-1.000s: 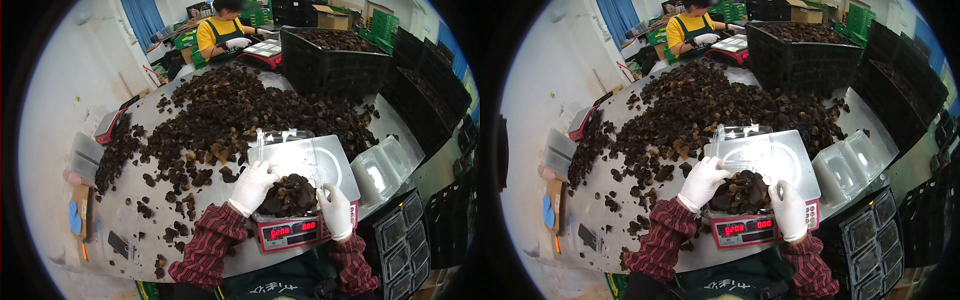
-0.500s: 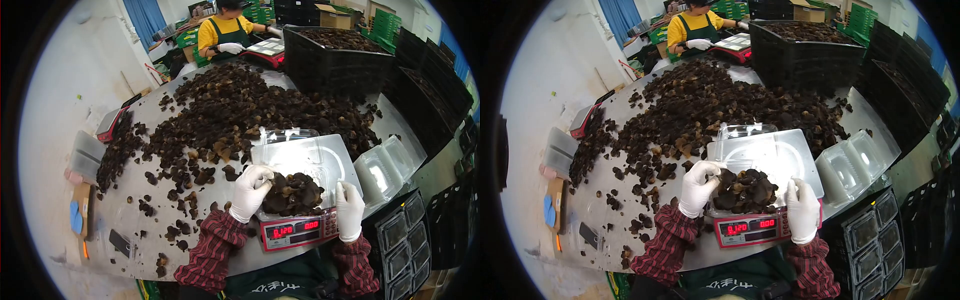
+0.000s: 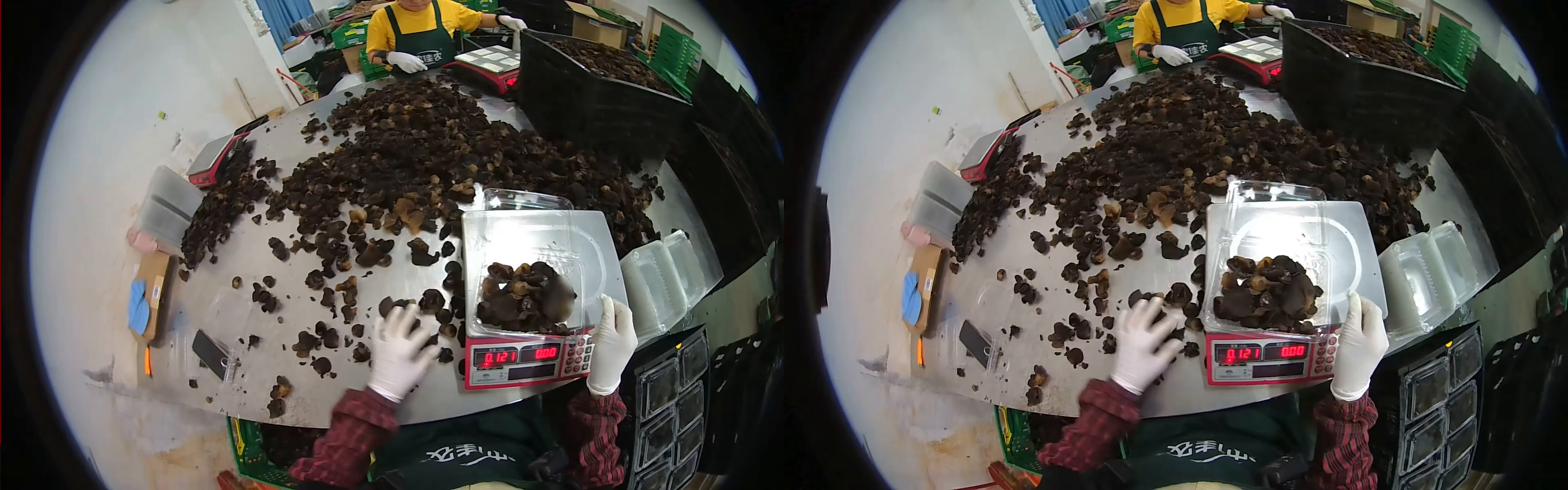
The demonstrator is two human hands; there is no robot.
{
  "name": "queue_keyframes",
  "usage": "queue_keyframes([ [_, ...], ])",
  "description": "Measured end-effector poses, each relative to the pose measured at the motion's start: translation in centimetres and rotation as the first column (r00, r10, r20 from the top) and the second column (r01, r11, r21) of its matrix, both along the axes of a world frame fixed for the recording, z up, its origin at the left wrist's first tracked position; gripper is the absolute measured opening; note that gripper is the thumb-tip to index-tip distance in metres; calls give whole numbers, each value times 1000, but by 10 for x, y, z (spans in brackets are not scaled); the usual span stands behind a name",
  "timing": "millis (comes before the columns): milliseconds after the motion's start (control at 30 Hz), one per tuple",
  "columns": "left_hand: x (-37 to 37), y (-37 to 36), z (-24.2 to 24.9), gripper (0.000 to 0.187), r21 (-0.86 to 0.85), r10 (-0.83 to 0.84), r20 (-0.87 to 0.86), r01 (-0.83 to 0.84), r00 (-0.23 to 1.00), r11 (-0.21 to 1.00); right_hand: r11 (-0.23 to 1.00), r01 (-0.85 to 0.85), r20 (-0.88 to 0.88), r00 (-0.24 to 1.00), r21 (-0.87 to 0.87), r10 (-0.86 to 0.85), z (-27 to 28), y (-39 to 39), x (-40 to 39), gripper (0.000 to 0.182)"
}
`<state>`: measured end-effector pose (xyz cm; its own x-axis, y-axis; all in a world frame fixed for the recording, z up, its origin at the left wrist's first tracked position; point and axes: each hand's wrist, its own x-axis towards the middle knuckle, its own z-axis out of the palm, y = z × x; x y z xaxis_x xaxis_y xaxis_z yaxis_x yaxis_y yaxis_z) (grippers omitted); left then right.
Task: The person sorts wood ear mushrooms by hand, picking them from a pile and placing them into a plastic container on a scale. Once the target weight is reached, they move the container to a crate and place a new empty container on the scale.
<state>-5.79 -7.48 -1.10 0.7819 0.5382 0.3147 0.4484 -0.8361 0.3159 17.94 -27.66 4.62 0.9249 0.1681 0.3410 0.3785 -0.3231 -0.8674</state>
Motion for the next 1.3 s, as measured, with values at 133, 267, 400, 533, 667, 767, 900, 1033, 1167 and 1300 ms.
queue_keyframes([
  [133, 29, -34, -38, 47, 74, 3, -168, 10, 986, 997, 999, -26, 136, 990, -28, 30, 0, 5, -17, 11],
  [267, 39, -5, -50, 43, 139, 184, -68, -174, 981, 975, 979, -188, 115, 974, -76, 196, 14, 3, -52, 10],
  [400, 9, 37, -58, 31, 235, 382, -23, -366, 924, 900, 844, -390, 536, 652, -369, 536, 0, 14, -80, 18],
  [533, -56, 71, -59, 22, 303, 621, -42, -583, 782, 754, 503, -528, 355, 361, -685, 862, -26, 32, -117, 26],
  [667, -140, 70, -56, 20, 376, 784, -10, -724, 620, 578, 394, -658, 411, 139, -642, 901, -81, 47, -148, 30],
  [767, -209, 51, -59, 20, 468, 858, 30, -766, 513, 441, 336, -687, 415, 55, -644, 908, -104, 60, -163, 28],
  [900, -280, 19, -57, 21, 430, 939, -34, -843, 342, 322, 344, -650, 363, 111, -677, 925, -108, 74, -179, 20],
  [1033, -298, -7, -31, 24, 504, 988, -116, -851, 104, 149, 386, -719, 311, 244, -577, 919, -117, 83, -186, 14],
  [1167, -239, 5, -31, 36, 160, 766, 182, -787, 617, 596, 376, -786, 257, 282, -491, 924, -122, 85, -187, 13],
  [1300, -117, -11, -48, 50, 25, 339, -200, -341, 919, 940, 380, -827, 190, 329, -415, 925, -126, 85, -188, 9],
])
